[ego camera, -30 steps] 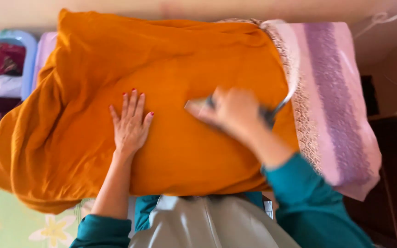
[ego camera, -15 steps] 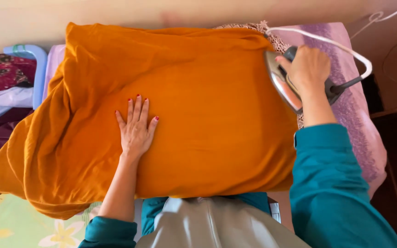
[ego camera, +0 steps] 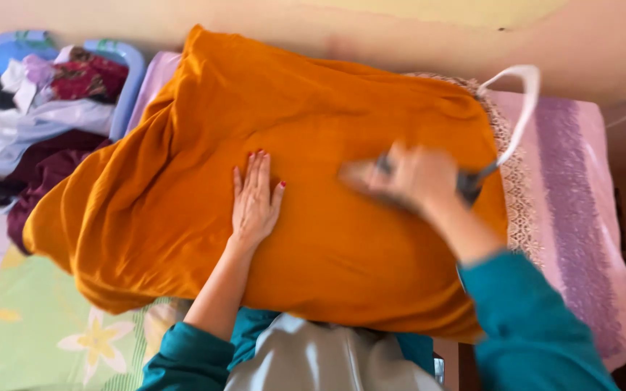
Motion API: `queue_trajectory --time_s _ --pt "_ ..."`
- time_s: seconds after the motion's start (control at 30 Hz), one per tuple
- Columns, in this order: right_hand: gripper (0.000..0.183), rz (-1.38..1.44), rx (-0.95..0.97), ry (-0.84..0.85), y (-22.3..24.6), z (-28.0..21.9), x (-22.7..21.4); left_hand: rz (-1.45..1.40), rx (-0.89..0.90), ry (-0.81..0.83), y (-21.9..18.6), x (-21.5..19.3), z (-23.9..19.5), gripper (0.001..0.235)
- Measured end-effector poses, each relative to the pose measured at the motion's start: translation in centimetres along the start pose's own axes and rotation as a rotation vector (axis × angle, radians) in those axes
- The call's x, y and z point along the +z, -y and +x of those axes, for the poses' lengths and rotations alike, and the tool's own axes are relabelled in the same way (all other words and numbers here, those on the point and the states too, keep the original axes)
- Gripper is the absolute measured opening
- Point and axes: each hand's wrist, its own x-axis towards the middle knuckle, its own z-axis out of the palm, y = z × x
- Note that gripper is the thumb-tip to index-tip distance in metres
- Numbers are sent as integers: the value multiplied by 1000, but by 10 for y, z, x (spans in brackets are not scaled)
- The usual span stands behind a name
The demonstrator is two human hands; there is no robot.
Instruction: Ironing an orange garment with lace trim on an ironing board.
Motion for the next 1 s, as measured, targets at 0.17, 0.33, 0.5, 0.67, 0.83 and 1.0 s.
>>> queue_trajectory --time_s 0.17,0.33,0.5,0.67,0.83,1.0 --pt "67 -34 209 -369 -51 100 16 -43 106 -99 31 -11 -10 52" --pt "64 55 -19 -67 86 -2 -17 275 36 -289 127 -41 -11 48" --pt "62 -4 -667 -210 130 -13 44 266 -106 -320 165 -68 -12 47" --pt "80 -28 -154 -140 118 108 -12 162 -118 -345 167 -66 -15 49" --pt "73 81 -114 -255 137 112 -30 162 -117 -368 168 -63 -16 48" --pt "78 48 -327 -48 174 8 5 155 -121 -362 164 -68 -16 48"
